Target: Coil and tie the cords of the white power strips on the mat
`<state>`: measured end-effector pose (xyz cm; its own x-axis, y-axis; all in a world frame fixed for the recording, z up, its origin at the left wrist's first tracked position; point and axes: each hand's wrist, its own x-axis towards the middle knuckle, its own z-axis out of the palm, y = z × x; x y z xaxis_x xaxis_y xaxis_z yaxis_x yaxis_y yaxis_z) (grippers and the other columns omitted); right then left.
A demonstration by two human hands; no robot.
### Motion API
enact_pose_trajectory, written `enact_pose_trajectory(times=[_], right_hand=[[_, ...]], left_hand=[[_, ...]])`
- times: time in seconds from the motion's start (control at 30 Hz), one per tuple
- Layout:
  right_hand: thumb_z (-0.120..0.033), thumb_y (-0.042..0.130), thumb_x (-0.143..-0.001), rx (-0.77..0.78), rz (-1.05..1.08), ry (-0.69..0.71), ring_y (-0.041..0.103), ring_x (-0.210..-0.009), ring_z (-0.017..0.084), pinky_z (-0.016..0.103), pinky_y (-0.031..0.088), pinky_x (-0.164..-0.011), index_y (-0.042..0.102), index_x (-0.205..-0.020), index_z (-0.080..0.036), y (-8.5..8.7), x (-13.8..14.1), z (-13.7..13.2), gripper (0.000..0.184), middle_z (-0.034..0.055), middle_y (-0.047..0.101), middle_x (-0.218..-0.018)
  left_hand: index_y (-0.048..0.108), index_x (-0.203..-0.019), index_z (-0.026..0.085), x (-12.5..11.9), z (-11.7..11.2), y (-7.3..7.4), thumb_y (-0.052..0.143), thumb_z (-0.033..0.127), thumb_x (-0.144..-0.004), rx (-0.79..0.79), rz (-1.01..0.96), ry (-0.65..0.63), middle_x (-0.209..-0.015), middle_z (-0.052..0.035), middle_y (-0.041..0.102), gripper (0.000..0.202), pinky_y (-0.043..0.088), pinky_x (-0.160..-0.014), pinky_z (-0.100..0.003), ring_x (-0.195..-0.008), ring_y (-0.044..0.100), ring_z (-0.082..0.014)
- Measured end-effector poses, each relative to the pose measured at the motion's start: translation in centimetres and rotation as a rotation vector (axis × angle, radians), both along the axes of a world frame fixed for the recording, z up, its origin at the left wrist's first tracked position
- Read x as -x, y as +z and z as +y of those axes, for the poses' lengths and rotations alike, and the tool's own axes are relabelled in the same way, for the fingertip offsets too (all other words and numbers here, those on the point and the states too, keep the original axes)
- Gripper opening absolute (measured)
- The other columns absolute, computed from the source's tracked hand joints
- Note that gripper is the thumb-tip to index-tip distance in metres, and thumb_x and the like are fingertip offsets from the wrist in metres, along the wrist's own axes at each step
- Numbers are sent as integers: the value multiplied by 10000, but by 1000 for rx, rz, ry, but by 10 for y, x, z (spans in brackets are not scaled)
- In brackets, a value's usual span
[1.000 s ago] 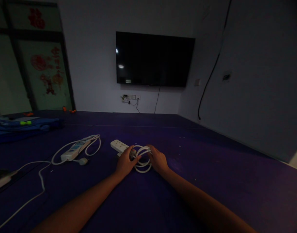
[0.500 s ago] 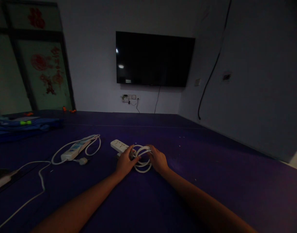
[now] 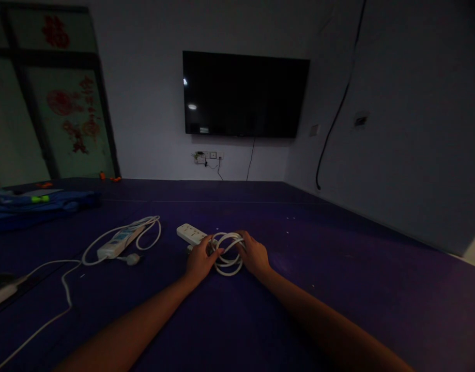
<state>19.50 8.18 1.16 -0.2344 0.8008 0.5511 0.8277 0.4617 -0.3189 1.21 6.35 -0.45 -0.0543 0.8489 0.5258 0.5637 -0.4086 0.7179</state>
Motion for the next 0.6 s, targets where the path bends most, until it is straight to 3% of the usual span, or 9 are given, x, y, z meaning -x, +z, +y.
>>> enact_pose_trajectory(times=[0.27, 0.6], right_hand=[[-295, 420, -856, -52, -33, 1, 578, -923, 179, 260, 433, -731, 422, -1230, -217, -1, 0, -1, 381, 70, 557, -1153], [-125, 388, -822, -257, -120, 126, 486, -1068, 165, 297, 432, -868, 370, -1308, -279, -3, 3, 0, 510, 44, 484, -1235]], left_hand=[[527, -1098, 181, -1, -1, 2, 609, 409, -704, 21, 12, 5, -906, -72, 678, 463, 480, -735, -318, -828, 636, -215], [516, -1084, 190, -2, -5, 6, 573, 399, -739, 0, 12, -60, -896, -59, 680, 407, 483, -723, -305, -808, 641, -199]])
